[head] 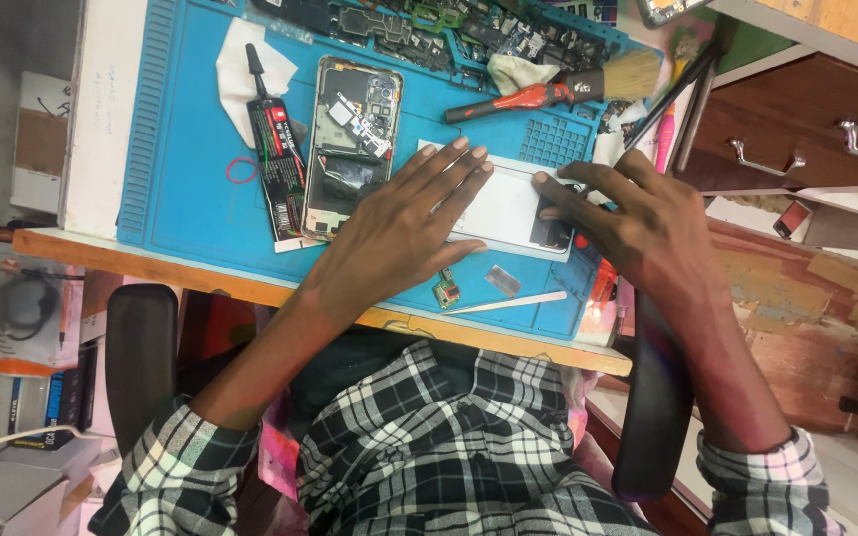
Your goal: The person unrolls a small roll of adhesive tape, tears off pieces, and applies them to various internal components and a screen of a disassembled mobile device on a repair bench.
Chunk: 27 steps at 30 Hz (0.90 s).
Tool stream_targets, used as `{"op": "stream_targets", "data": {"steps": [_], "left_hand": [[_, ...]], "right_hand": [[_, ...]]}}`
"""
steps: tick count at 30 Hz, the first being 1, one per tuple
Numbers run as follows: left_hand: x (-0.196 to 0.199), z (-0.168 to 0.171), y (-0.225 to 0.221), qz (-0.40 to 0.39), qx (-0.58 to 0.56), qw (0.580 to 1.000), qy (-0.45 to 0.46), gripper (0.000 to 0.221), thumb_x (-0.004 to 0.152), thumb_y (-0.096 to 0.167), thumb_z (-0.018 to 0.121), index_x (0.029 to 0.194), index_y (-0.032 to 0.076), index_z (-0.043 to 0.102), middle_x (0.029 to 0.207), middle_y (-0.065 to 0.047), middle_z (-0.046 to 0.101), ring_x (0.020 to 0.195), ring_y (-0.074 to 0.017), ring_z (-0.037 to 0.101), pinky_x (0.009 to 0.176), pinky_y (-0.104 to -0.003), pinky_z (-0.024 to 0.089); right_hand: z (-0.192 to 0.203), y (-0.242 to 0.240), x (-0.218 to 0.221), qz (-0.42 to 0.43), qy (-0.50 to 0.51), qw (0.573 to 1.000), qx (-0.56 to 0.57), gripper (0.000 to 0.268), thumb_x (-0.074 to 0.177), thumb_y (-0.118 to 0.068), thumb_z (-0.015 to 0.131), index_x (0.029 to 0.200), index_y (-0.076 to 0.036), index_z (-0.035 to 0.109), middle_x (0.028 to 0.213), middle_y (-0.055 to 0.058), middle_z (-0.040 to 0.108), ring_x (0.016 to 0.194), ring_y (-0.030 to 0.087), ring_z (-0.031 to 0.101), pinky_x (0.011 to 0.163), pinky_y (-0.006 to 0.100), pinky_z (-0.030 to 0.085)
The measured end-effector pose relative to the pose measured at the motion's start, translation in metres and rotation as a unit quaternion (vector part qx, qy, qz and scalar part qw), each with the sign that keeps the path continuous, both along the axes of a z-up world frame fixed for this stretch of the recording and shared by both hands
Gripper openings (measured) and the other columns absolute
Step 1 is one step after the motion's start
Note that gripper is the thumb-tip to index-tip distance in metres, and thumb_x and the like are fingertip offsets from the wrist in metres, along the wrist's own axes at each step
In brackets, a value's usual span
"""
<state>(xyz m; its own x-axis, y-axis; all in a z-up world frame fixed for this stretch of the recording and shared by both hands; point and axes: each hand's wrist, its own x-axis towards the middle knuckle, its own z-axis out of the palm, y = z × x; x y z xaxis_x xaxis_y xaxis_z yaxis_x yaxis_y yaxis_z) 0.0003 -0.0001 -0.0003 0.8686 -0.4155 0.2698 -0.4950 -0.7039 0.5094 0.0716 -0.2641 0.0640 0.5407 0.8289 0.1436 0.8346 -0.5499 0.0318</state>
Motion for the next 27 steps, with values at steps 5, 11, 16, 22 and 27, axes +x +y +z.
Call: {"op": "stream_targets", "data": {"steps": [5, 11, 16, 22, 27], "left_hand": [[-0.0007, -0.0009, 0.0000, 0.001, 0.000, 1.000, 0.000, 0.076, 0.092, 0.043, 0.074, 0.148, -0.002, 0.049, 0.153, -0.019, 0.051, 0.147, -0.0324, 0.043, 0.123, -0.048, 0.035], [-0.0005, 0.0001, 0.0003, 0.000, 0.002, 1.000, 0.000, 0.076, 0.092, 0.043, 0.074, 0.148, -0.002, 0.049, 0.153, -0.019, 0.051, 0.147, -0.0322, 0.043, 0.123, -0.048, 0.035], [-0.0003, 0.0004, 0.0010, 0.000, 0.001, 1.000, 0.005, 0.076, 0.092, 0.043, 0.074, 0.148, -0.002, 0.050, 0.153, -0.019, 0.051, 0.147, -0.0321, 0.043, 0.122, -0.048, 0.036], [-0.0007, -0.0003, 0.0005, 0.001, -0.001, 1.000, 0.006, 0.075, 0.092, 0.043, 0.075, 0.148, -0.001, 0.050, 0.153, -0.018, 0.051, 0.147, -0.0317, 0.043, 0.122, -0.048, 0.036], [-0.0006, -0.0009, 0.0007, 0.002, -0.004, 1.000, 0.003, 0.076, 0.092, 0.043, 0.075, 0.148, -0.001, 0.050, 0.153, -0.018, 0.051, 0.147, -0.0315, 0.043, 0.123, -0.048, 0.036]], "right_hand": [[0.0014, 0.0002, -0.0001, -0.002, 0.007, 1.000, 0.002, 0.037, 0.092, -0.025, 0.078, 0.129, -0.029, 0.077, 0.119, -0.002, 0.074, 0.086, 0.017, 0.061, 0.065, 0.031, 0.056], [0.0039, 0.0024, -0.0026, -0.008, 0.010, 1.000, 0.009, 0.038, 0.090, -0.024, 0.079, 0.128, -0.028, 0.078, 0.118, -0.003, 0.074, 0.085, 0.016, 0.060, 0.066, 0.031, 0.056], [0.0036, 0.0021, -0.0035, -0.009, 0.005, 1.000, 0.014, 0.038, 0.090, -0.022, 0.080, 0.127, -0.028, 0.078, 0.120, -0.003, 0.074, 0.086, 0.014, 0.061, 0.068, 0.030, 0.057], [0.0053, 0.0026, -0.0058, -0.014, 0.008, 0.999, 0.045, 0.036, 0.090, -0.021, 0.082, 0.125, -0.026, 0.080, 0.121, -0.003, 0.073, 0.081, 0.015, 0.058, 0.065, 0.031, 0.054], [0.0044, 0.0039, -0.0043, -0.011, 0.010, 0.999, 0.029, 0.035, 0.089, -0.022, 0.081, 0.123, -0.025, 0.080, 0.124, -0.004, 0.073, 0.082, 0.015, 0.058, 0.065, 0.031, 0.054]]}}
